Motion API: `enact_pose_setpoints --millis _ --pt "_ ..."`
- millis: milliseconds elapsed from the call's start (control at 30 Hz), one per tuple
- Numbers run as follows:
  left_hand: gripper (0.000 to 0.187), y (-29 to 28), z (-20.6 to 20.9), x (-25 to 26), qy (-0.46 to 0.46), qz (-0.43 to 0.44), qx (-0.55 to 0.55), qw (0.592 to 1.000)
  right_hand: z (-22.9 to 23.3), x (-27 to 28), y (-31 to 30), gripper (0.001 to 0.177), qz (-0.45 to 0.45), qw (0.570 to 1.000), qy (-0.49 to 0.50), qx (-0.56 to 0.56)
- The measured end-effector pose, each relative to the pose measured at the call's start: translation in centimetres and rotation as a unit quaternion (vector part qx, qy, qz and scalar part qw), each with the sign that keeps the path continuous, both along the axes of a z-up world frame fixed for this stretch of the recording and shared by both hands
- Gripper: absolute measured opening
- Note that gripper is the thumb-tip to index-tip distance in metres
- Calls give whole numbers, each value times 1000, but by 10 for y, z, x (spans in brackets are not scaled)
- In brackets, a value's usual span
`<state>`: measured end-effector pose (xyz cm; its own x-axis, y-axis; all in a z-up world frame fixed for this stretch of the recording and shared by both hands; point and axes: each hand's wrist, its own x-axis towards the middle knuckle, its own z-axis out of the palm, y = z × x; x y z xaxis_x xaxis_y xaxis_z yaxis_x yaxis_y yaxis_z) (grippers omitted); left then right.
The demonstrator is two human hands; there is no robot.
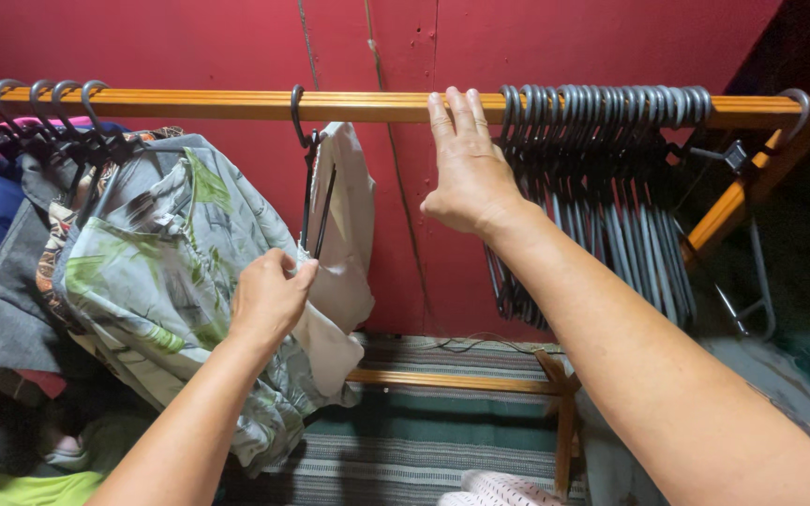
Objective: The person picks up clothes from a pile, places them on hangers, and hangs them on a wooden clothing rack. The person handles a grey t-shirt, a patterned top, a white garment, and a pink and yellow top, placing each on the rack.
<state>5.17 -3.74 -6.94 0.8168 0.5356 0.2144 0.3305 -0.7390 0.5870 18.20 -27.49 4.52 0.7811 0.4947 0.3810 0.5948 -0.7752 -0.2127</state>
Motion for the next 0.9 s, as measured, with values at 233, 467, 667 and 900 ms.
enact_pose_setpoints --millis 233,467,667,900 --pt "30 3 17 10 33 6 1 999 11 -4 22 114 -82 996 43 1" --pt "36 29 24 21 32 -60 8 998 12 -16 72 116 -56 998 24 28" --pt "25 55 14 13 -52 -96 34 993 10 -17 116 119 -24 1000 6 17" --pt "20 97 12 -10 -108 -76 48 990 -6 -17 141 111 -95 994 -48 16"
